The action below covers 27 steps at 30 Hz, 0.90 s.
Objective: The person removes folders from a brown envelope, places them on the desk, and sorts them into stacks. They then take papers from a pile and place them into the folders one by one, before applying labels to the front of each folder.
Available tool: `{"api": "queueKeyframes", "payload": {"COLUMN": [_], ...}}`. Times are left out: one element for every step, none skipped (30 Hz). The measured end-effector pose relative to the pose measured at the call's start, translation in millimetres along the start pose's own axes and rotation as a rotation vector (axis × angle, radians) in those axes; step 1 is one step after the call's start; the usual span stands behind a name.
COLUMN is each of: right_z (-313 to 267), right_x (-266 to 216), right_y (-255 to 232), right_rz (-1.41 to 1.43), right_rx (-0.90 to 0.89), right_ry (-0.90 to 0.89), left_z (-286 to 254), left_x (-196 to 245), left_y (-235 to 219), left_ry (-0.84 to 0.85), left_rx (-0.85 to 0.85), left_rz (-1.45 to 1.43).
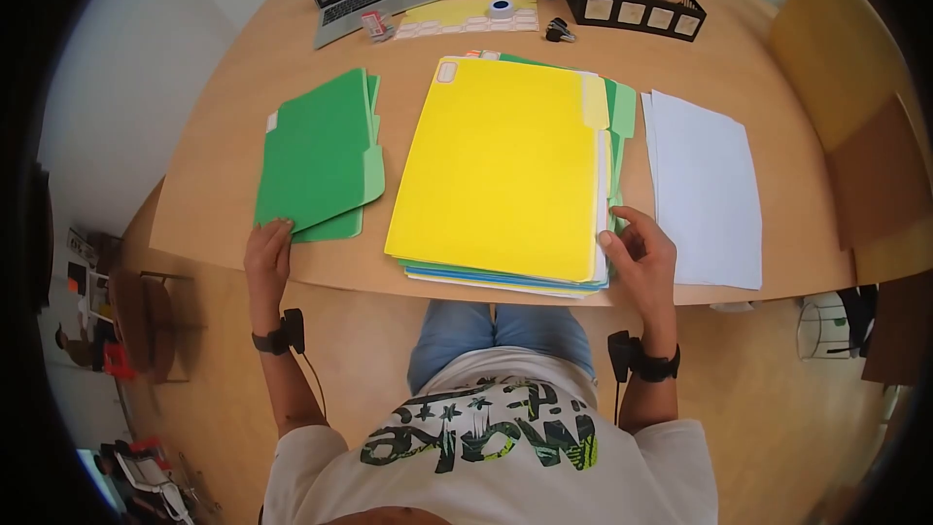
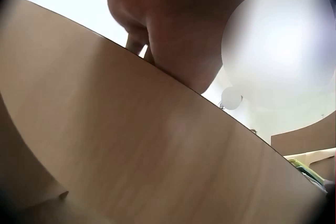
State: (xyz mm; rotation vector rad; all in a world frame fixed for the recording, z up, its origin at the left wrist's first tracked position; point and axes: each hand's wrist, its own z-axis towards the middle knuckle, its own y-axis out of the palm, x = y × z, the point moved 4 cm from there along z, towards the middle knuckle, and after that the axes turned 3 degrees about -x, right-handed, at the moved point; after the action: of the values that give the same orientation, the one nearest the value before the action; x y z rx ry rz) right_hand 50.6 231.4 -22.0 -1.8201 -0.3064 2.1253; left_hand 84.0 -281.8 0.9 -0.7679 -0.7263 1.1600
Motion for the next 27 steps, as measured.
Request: {"api": "queueKeyframes", "payload": {"right_z": [-0.2, -0.2, -0.4, -0.4, -0.7, -0.8, -1.2, -2.0, -2.0, -1.5, -0.9, -0.4, -0.4, -0.8, -1.1, -1.7, -0.6, -0.3, -0.2, -0.2, 0.3, 0.3, 0.3, 0.4, 0.2, -0.4, -1.0], "right_x": [0.1, 0.2, 0.0, -0.3, -0.7, -1.6, -3.0, -3.6, -3.5, -3.2, -2.8, -3.0, -3.1, -3.3, -4.2, -2.6, 0.5, 1.7, 0.7, 0.3, 0.3, 1.5, 4.0, 2.7, -0.4, -1.5, -0.6], "right_y": [-0.3, -0.5, -0.2, 0.0, 0.0, 0.0, -0.1, -0.5, -0.3, 1.1, 1.1, 0.6, 0.1, 0.1, -0.1, -0.3, -0.7, -0.9, -0.9, -1.4, -1.6, -1.7, -2.3, -3.3, -4.0, -4.1, -3.9], "right_rz": [0.003, 0.006, 0.009, 0.011, 0.013, 0.009, 0.006, 0.002, 0.011, 0.018, 0.023, 0.013, 0.003, -0.009, -0.014, -0.005, 0.003, 0.011, 0.026, 0.024, 0.026, 0.031, 0.019, 0.030, 0.042, 0.055, 0.067], "right_rx": [-0.001, 0.000, 0.000, 0.000, 0.000, -0.005, -0.006, -0.003, -0.008, -0.009, -0.008, -0.008, -0.007, -0.009, -0.007, -0.008, -0.012, -0.018, -0.024, -0.024, -0.024, -0.022, -0.029, -0.032, -0.034, -0.037, -0.038], "right_ry": [0.001, 0.002, 0.003, 0.005, 0.007, 0.014, 0.021, 0.031, 0.030, 0.030, 0.032, 0.022, 0.014, 0.009, 0.000, 0.011, 0.020, 0.023, 0.023, 0.017, 0.010, 0.004, -0.009, -0.012, -0.013, -0.014, -0.017], "left_z": [-3.1, -5.1, -5.7, -5.9, -6.4, -7.9, -9.3, -9.9, -9.6, -8.4, -5.0, 0.5, 6.1, 10.9, 18.2, 26.4, 37.1, 45.0, 49.4, 53.9, 56.9, 58.5, 59.5, 60.3, 61.3, 61.9, 62.0], "left_x": [-2.0, -4.2, -6.6, -9.3, -10.0, -11.4, -12.5, -12.5, -7.2, 2.2, 14.3, 33.5, 59.5, 86.1, 116.7, 148.3, 180.2, 204.4, 214.6, 222.4, 227.0, 228.2, 228.2, 228.7, 230.1, 231.6, 232.3], "left_y": [1.9, 3.3, 1.3, -1.7, -3.6, -3.7, -3.4, -2.3, -2.7, -4.5, -4.9, -4.7, -4.1, -2.5, 4.1, 10.3, 13.2, 16.3, 22.8, 28.7, 32.9, 35.3, 36.5, 37.5, 36.9, 35.4, 34.9], "left_ry": [-0.029, -0.056, -0.057, -0.057, -0.058, -0.120, -0.179, -0.235, -0.232, -0.226, -0.217, -0.169, -0.121, -0.077, 0.056, 0.183, 0.248, 0.313, 0.302, 0.293, 0.285, 0.272, 0.262, 0.251, 0.238, 0.223, 0.207], "left_rx": [-0.034, -0.069, -0.080, -0.093, -0.106, -0.115, -0.125, -0.136, -0.140, -0.143, -0.146, -0.099, -0.055, -0.014, -0.033, -0.048, -0.103, -0.152, -0.172, -0.190, -0.208, -0.237, -0.269, -0.302, -0.328, -0.355, -0.380], "left_rz": [-0.038, -0.076, -0.076, -0.078, -0.079, -0.135, -0.191, -0.250, -0.163, -0.080, 0.001, -0.096, -0.193, -0.293, -0.373, -0.454, -0.410, -0.362, -0.349, -0.331, -0.311, -0.351, -0.391, -0.431, -0.461, -0.491, -0.520]}}
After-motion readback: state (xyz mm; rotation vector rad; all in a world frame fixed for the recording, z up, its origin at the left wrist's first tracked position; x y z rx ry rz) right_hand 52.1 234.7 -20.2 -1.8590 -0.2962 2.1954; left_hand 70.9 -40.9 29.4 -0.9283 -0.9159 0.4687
